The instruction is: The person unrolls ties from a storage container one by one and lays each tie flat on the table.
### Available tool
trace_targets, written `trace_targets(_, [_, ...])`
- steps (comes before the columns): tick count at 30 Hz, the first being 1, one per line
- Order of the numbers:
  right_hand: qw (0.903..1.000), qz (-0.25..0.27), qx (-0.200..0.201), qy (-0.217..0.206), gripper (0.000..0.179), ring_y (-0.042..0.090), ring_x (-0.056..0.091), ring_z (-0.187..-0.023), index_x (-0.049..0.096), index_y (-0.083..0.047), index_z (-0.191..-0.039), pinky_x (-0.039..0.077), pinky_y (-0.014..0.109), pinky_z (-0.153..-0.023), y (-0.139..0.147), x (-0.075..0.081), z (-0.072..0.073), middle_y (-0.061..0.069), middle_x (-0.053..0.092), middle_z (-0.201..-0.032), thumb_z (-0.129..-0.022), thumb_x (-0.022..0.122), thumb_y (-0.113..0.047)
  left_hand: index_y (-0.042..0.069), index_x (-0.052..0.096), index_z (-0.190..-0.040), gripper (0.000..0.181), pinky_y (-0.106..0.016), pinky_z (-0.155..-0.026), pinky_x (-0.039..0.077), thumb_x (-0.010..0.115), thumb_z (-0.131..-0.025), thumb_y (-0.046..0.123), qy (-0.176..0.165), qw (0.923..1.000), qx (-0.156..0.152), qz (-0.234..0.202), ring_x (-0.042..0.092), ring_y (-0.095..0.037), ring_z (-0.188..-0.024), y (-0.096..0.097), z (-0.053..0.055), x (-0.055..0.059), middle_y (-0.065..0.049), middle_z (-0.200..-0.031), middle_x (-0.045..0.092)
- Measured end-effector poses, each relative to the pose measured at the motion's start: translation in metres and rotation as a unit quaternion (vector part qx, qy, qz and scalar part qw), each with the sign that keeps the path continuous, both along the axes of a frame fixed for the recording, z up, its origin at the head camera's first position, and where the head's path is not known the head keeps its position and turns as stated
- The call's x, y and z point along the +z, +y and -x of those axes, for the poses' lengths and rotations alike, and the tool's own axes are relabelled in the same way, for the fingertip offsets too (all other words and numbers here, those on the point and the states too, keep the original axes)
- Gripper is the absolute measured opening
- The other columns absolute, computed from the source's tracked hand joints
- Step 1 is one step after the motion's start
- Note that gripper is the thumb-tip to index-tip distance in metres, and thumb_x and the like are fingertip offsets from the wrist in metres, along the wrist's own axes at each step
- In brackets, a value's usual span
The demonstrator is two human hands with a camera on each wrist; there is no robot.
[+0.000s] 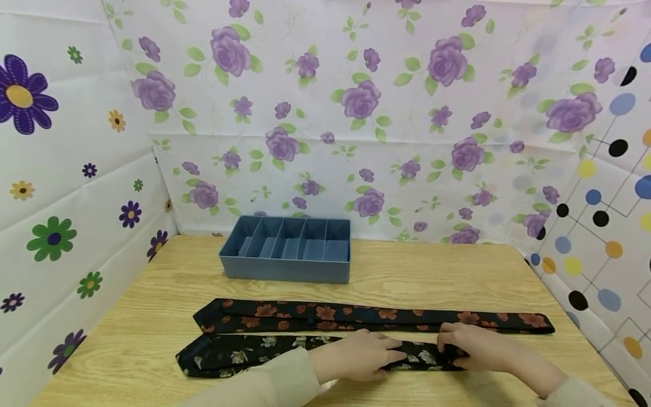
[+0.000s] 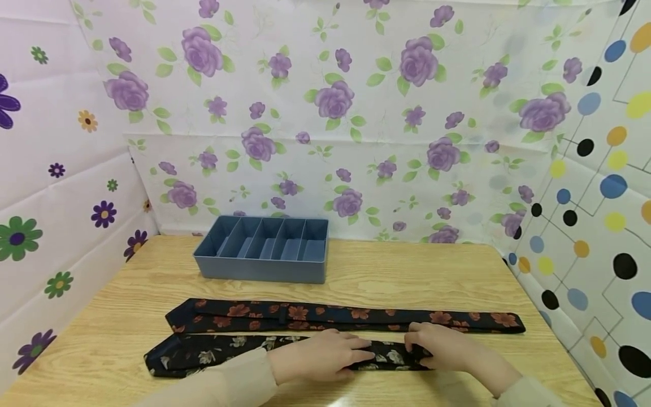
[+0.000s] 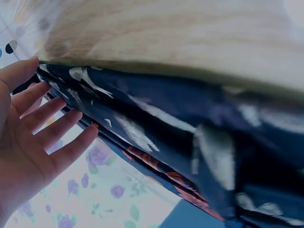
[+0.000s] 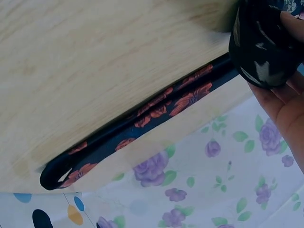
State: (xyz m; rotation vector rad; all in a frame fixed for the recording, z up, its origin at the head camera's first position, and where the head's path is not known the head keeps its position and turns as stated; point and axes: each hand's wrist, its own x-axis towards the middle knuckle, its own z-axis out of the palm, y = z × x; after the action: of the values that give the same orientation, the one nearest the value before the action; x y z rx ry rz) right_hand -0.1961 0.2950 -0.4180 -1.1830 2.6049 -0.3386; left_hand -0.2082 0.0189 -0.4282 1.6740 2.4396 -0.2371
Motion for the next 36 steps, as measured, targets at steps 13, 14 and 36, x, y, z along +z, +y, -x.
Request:
trace_targets(13, [0.9999,0.001,0.001,-0.011,0.024,-0.002,0.050,-0.080,0.056,-0.021,-0.089,0.048,0.022,-0.063,0.002,0.000,0.001,-0.013,0.052,-0.092,-0.079,0.074,-0.010,0.029,0.035,-0.146,0.056,-0.019,-0.103,0.040,0.052,-0.095,0.042,-0.001,0.9989,-0.041,0.023,0.033,-0.006,-0.139,0.024,0.000,0.003,0.007,-0.154,0.028])
trace_targets(14, [0.9999,0.001,0.000,-0.011,0.024,-0.003,0.050,-0.080,0.056,-0.022,-0.089,0.047,0.022,-0.062,0.004,0.000,0.000,-0.013,0.052,-0.092,-0.079,0.074,-0.010,0.027,0.035,-0.147,0.056,-0.017,-0.104,0.039,0.052,-0.095,0.042,-0.004,0.9986,-0.046,0.025,0.032,-0.006,-0.139,0.026,0.000,0.002,0.006,-0.154,0.028])
trace_targets(36, [0.9989,0.017,0.024,0.037,0.026,0.000,0.053,-0.083,0.057,-0.022,-0.098,0.049,0.023,-0.061,0.030,-0.007,-0.001,-0.010,0.055,-0.097,-0.080,0.075,-0.016,0.024,0.033,-0.147,0.050,-0.012,-0.107,0.031,0.047,-0.100,0.032,-0.016,0.9980,-0.056,0.024,0.032,-0.006,-0.139,0.031,-0.001,-0.005,0.005,-0.154,0.030])
